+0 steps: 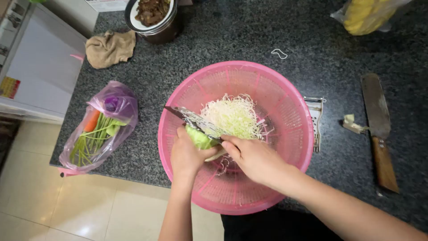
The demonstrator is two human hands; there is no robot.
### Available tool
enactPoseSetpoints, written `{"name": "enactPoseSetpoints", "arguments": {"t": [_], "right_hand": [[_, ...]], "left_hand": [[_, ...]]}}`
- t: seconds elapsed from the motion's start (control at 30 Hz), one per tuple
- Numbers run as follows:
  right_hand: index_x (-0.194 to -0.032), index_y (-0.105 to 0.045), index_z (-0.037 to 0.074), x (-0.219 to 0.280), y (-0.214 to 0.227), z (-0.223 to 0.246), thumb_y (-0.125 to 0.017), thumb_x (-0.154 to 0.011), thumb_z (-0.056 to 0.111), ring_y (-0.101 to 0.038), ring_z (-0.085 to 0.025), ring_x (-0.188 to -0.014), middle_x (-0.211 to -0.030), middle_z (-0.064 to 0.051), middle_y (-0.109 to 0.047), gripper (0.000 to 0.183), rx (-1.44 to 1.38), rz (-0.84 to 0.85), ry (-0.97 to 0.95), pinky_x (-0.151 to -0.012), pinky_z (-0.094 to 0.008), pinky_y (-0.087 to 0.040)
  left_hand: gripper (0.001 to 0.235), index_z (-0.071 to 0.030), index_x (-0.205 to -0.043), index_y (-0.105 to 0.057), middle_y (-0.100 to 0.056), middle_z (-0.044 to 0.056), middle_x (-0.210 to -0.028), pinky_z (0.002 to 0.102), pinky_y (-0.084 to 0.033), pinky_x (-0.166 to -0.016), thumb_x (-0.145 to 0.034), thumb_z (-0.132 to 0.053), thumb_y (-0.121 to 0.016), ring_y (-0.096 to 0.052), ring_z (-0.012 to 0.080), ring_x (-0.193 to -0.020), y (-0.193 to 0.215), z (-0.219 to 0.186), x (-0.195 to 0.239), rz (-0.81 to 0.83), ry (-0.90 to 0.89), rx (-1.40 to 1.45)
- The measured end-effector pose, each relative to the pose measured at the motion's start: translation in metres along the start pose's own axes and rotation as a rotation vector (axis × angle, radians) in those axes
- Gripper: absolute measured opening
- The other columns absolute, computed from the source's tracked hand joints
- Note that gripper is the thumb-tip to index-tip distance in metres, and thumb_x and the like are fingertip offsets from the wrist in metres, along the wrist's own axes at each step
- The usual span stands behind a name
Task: The person grates a wedge of cabbage into a pink colander using a handheld metal grater. They hold the cabbage with one hand and move it back and forth against the grater, occasionally adjusting the wedge to continue shredding.
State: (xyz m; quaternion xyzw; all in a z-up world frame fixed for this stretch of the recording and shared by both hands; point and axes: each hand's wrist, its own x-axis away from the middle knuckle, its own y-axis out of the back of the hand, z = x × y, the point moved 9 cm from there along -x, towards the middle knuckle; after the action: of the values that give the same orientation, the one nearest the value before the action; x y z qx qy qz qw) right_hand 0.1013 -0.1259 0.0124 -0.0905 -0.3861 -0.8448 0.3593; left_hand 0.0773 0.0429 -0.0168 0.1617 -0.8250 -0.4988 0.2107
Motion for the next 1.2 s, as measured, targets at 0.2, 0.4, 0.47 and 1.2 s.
{"name": "enactPoseSetpoints", "arguments": {"t": [0.2, 0.4, 0.47, 1.2], "right_hand": [[-0.130, -0.050, 0.031, 0.024, 0.001, -0.011, -0.032, -0.088, 0.046, -0.055, -0.030, -0.112, -0.123, -0.001, -0.059, 0.047, 0.021, 0.080, -0.069, -0.094, -0.041, -0.040], [-0.128, -0.053, 0.016, -0.013, -0.009, -0.029, -0.027, -0.096, 0.039, -0.056, -0.036, -0.111, -0.114, -0.017, -0.063, 0.047, -0.031, 0.041, -0.060, -0.101, -0.048, -0.038], [-0.128, -0.053, 0.018, 0.000, 0.000, -0.028, -0.028, -0.095, 0.039, -0.054, -0.035, -0.113, -0.115, -0.016, -0.063, 0.047, -0.061, 0.057, -0.089, -0.102, -0.048, -0.037], [-0.127, -0.055, 0.019, 0.024, 0.017, -0.046, -0.061, -0.077, 0.012, -0.059, -0.032, -0.109, -0.115, -0.014, -0.065, 0.050, -0.398, -0.212, -0.002, -0.085, -0.042, -0.051]], "left_hand": [[0.088, -0.004, -0.110, -0.043, -0.060, 0.015, -0.104, 0.044, -0.048, -0.074, -0.043, -0.037, -0.089, -0.060, 0.0345, -0.097, 0.005, 0.011, 0.001, 0.082, 0.100, 0.119], [0.098, -0.004, -0.124, -0.039, -0.054, 0.026, -0.116, 0.048, -0.045, -0.095, -0.045, -0.033, -0.090, -0.053, 0.0433, -0.112, 0.023, -0.027, 0.013, 0.162, 0.124, 0.135], [0.101, -0.004, -0.125, -0.038, -0.053, 0.027, -0.117, 0.048, -0.045, -0.095, -0.045, -0.034, -0.090, -0.053, 0.0435, -0.112, 0.020, -0.019, 0.008, 0.150, 0.129, 0.154], [0.111, -0.004, -0.130, -0.037, -0.048, 0.024, -0.123, 0.044, -0.038, -0.102, -0.037, -0.024, -0.095, -0.046, 0.0400, -0.122, 0.026, -0.003, 0.029, 0.126, 0.095, 0.416]]}}
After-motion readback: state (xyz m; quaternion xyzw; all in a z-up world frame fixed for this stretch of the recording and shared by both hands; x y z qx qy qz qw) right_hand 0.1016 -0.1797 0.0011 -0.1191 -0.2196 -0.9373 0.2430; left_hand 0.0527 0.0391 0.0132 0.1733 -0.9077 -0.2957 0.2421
